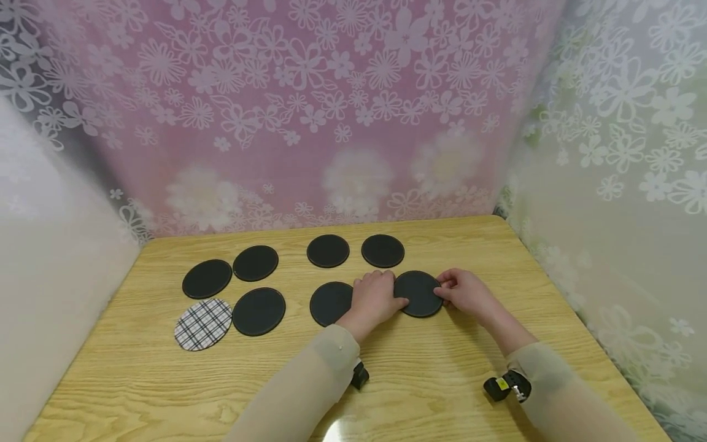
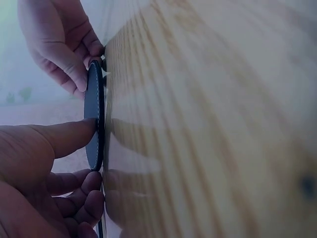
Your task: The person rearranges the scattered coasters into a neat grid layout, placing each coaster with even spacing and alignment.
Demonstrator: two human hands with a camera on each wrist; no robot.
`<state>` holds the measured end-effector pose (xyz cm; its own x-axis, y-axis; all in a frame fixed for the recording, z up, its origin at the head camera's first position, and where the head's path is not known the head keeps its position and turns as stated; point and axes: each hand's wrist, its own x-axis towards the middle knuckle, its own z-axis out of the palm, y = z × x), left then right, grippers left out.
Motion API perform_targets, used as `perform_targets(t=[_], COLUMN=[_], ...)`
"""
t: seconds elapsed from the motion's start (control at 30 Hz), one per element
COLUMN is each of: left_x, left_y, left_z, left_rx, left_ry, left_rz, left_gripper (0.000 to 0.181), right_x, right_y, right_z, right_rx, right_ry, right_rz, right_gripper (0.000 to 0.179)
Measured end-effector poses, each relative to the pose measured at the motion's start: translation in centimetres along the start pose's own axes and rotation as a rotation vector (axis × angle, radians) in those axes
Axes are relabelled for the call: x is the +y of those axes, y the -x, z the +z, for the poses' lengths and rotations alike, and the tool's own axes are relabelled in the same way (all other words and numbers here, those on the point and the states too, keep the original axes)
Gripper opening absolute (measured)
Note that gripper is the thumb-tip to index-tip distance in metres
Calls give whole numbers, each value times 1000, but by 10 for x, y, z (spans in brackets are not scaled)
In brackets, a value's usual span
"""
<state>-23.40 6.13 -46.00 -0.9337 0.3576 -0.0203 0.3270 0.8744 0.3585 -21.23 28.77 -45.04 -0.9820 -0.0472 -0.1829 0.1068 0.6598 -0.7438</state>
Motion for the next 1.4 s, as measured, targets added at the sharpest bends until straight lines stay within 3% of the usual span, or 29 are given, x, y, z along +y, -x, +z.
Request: perform_targets(t=[0.17, 0.37, 1.4], left_x=[-1, -1, -4], left_y=[0, 0, 2], left_z=[1, 2, 1], left_rx=[7, 4, 25], left_ry=[-11, -1, 62], left_rz=[7, 10, 45], left_gripper=[52, 52, 51], right_x=[-1, -2, -4], right_y=[-2, -2, -5], right_z=[1, 1, -2], right_rx=[38, 42, 23], right_ry=[141, 184, 230], right_rz=[-33, -39, -36], right_gripper=[32, 31, 25])
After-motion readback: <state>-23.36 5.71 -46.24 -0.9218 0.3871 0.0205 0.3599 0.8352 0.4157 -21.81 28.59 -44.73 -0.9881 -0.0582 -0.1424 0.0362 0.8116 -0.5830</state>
